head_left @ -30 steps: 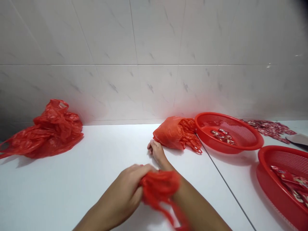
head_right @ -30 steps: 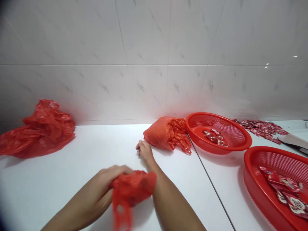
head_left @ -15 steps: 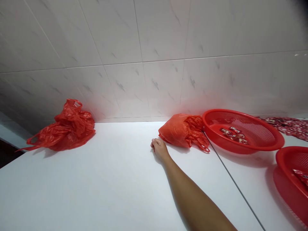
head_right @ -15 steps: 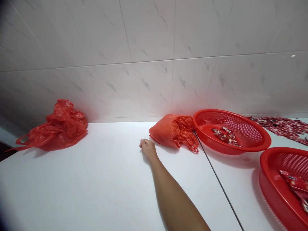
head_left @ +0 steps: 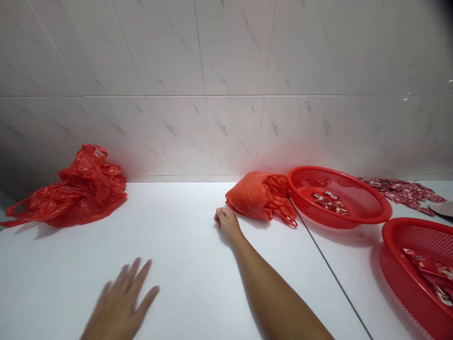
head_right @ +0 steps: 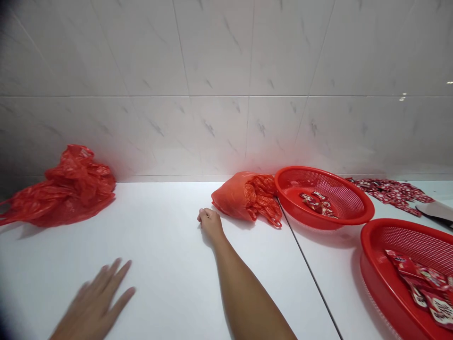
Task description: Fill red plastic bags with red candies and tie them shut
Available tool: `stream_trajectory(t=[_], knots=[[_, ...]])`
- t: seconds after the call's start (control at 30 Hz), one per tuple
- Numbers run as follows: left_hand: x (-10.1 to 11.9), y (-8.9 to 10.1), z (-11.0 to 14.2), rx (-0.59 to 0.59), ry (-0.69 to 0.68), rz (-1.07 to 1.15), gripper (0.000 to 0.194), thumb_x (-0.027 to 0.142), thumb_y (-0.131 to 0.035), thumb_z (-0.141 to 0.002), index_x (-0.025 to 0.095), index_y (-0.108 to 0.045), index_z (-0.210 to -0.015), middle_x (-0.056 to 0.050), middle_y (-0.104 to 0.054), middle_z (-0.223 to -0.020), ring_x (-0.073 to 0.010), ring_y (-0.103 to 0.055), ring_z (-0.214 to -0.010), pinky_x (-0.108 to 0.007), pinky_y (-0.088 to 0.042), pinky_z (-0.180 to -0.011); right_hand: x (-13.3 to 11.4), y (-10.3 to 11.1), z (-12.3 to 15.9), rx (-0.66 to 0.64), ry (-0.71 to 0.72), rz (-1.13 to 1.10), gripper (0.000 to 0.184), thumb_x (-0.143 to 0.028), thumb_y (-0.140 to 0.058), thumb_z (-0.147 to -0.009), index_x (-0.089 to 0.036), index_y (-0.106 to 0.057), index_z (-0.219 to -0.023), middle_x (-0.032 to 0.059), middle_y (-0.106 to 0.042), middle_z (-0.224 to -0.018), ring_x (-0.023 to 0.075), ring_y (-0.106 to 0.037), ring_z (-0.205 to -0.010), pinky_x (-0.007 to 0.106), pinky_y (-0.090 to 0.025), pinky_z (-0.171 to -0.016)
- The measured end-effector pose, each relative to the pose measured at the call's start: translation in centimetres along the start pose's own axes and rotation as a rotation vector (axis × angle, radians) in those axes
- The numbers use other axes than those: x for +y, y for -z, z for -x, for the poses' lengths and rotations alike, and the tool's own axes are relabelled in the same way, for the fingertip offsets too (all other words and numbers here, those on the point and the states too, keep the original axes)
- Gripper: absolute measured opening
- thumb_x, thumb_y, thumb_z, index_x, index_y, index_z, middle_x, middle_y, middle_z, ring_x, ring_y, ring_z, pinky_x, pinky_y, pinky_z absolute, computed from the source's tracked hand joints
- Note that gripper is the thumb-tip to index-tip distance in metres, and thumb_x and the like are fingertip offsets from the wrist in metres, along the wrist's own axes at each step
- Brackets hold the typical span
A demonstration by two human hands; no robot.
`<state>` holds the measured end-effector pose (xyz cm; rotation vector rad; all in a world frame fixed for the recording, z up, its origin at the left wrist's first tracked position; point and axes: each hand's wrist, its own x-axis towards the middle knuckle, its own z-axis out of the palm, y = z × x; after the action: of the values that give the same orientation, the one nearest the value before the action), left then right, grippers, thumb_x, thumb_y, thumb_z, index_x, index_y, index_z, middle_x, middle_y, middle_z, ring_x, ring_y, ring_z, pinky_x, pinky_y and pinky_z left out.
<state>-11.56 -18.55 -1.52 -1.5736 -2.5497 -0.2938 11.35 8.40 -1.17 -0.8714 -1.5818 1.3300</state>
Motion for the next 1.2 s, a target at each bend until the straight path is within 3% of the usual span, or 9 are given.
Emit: stream_trajectory(t=[0.13,0.33,0.47,0.6,0.7,0.83,0.93,1.07,1.2], knots=[[5.9,-1.2,-4.1,-0.166,-0.249,-0.015,0.076,0.067,-0.04,-0.096,0.034,-0.039,-0.165,-0.001,-0.023,-0.176,-0.0324,-0.017,-0.164,-0.058,-0.017,-0.131,0.0,0.1,0.0,0.021,0.055,0.035,0.049,-0.056,-0.043,-0.101,-0.021,-0.057,-0.068,-0.0021,-0.053,-0.057,0.0138,-0.049,-0.054,0.026,-0.036,-0.056],[15.2,-3.0,-11.7,-0.155,-0.174,0.043,0.078,0.069,-0.038,-0.099,0.028,-0.037,-0.166,-0.009,-0.021,-0.177,-0.0371,-0.014,-0.164,-0.063,-0.011,-0.13,-1.2,0.4,0.8,0.192,0.271,0.18,0.046,-0.045,-0.044,-0.102,-0.022,-0.046,-0.062,0.0002,-0.054,-0.062,0.0151,-0.047,-0.061,0.029,-0.034,-0.062],[17.6,-4.0,-15.0,-0.118,-0.102,0.063,0.083,0.071,-0.034,-0.099,0.023,-0.038,-0.166,-0.015,-0.023,-0.176,-0.0431,-0.015,-0.163,-0.068,-0.01,-0.127,-3.7,2.2,2.5,0.283,0.437,0.298,0.044,-0.041,-0.045,-0.102,-0.023,-0.043,-0.063,0.0011,-0.051,-0.065,0.0156,-0.045,-0.063,0.03,-0.036,-0.065],[18.2,-4.6,-17.2,-0.084,-0.075,0.091,0.083,0.07,-0.036,-0.098,0.02,-0.04,-0.165,-0.018,-0.025,-0.175,-0.0472,-0.017,-0.162,-0.072,-0.011,-0.125,-5.3,8.1,4.5,0.433,0.53,0.421,0.035,-0.043,-0.053,-0.098,-0.023,-0.052,-0.069,0.0035,-0.056,-0.074,0.0185,-0.052,-0.073,0.032,-0.043,-0.074],[18.6,-4.5,-17.5,-0.032,-0.074,0.117,0.086,0.066,-0.039,-0.099,0.015,-0.031,-0.168,-0.025,-0.026,-0.173,-0.0504,-0.021,-0.16,-0.074,-0.013,-0.123,-4.3,14.0,5.4,0.682,0.493,0.484,0.028,-0.042,-0.05,-0.096,-0.023,-0.058,-0.078,0.0086,-0.063,-0.089,0.0244,-0.058,-0.092,0.04,-0.046,-0.091],[21.2,-4.7,-15.6,0.075,-0.221,0.18,0.098,0.069,-0.051,-0.095,0.021,-0.012,-0.172,-0.023,-0.001,-0.178,-0.0453,-0.012,-0.163,-0.065,-0.022,-0.125,-0.5,19.1,5.2,0.973,0.293,0.492,0.023,-0.039,-0.051,-0.091,-0.02,-0.064,-0.09,0.0143,-0.066,-0.104,0.0291,-0.058,-0.102,0.046,-0.044,-0.098],[24.8,-5.2,-13.2,0.203,-0.468,0.332,0.104,0.068,-0.063,-0.091,0.024,-0.014,-0.171,-0.02,0.014,-0.178,-0.0463,-0.002,-0.164,-0.066,-0.026,-0.124,2.0,20.4,4.4,1.076,0.132,0.447,0.027,-0.039,-0.05,-0.09,-0.019,-0.066,-0.098,0.0152,-0.069,-0.103,0.0283,-0.061,-0.095,0.042,-0.046,-0.089],[29.1,-5.5,-11.6,0.359,-0.733,0.403,0.093,0.058,-0.07,-0.091,0.026,-0.028,-0.168,-0.015,0.017,-0.178,-0.0464,0.003,-0.164,-0.068,-0.015,-0.128,3.1,21.1,3.8,1.067,0.042,0.41,0.032,-0.04,-0.05,-0.089,-0.018,-0.07,-0.102,0.0154,-0.074,-0.105,0.0286,-0.066,-0.098,0.04,-0.048,-0.089],[31.2,-5.7,-12.8,0.378,-0.816,0.434,0.087,0.057,-0.073,-0.09,0.028,-0.038,-0.164,-0.012,0.016,-0.178,-0.0468,0.001,-0.164,-0.066,-0.018,-0.128,3.1,21.3,3.5,1.003,0.004,0.403,0.042,-0.041,-0.056,-0.087,-0.015,-0.071,-0.116,0.0186,-0.075,-0.117,0.032,-0.066,-0.109,0.045,-0.047,-0.1]])
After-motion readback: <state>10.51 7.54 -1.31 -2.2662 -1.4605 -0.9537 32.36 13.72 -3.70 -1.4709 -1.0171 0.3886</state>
